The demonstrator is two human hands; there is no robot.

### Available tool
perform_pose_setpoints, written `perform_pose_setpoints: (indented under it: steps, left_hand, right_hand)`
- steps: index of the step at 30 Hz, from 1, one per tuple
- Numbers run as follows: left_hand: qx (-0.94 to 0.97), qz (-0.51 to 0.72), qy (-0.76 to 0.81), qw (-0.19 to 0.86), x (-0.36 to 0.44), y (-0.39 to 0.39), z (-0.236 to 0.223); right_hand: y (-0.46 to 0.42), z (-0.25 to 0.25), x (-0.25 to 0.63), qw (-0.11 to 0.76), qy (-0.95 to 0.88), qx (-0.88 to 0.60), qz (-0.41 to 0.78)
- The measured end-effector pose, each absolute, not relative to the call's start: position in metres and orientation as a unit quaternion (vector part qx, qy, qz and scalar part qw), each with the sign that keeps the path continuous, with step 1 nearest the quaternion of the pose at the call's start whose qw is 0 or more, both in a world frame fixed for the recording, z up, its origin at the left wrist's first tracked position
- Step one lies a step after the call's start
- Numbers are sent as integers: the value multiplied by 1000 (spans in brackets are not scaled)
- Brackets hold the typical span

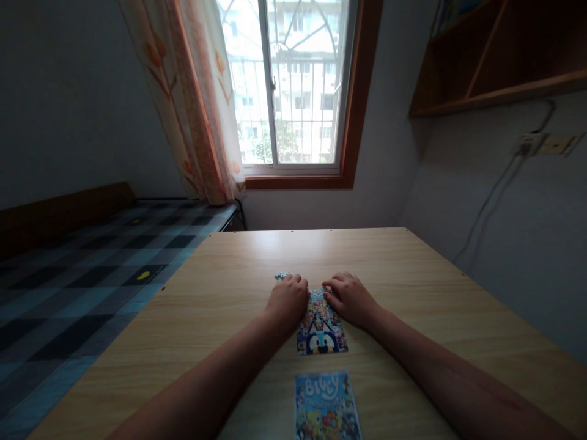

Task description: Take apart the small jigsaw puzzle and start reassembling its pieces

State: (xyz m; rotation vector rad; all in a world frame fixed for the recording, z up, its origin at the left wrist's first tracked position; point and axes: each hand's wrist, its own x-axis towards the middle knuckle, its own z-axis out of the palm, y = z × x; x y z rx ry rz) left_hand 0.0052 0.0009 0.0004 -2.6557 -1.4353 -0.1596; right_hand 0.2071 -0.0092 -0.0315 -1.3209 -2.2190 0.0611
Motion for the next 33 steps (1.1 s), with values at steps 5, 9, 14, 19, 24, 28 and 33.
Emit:
perform_pose_setpoints:
  steps: [5,9,14,19,24,28,33]
  left_hand:
    - [-882,-48,-463,67,6,1,-1]
    - [-880,-53,-467,64,6,2,-3]
    - [-878,-66,-470,54,5,4,-8]
    - [-873,-77,-479,49,4,7,-12]
    - [-871,-77,-483,41,5,5,-10]
    - [-869,-75,-488,28,6,2,-5]
    - [-874,-84,-478,25,5,2,-5]
  right_hand:
    - [-11,-30,207,261,-835,-484,11]
    - [-11,-30,206,262,-835,-483,11]
    - [-12,-28,205,265,-833,-486,14]
    - [-11,-30,204,269,-830,-488,21]
    - [-10,-31,205,269,-834,-480,20]
    - [-10,-33,206,278,-840,-466,16]
    - [-10,-33,206,297,-837,-459,23]
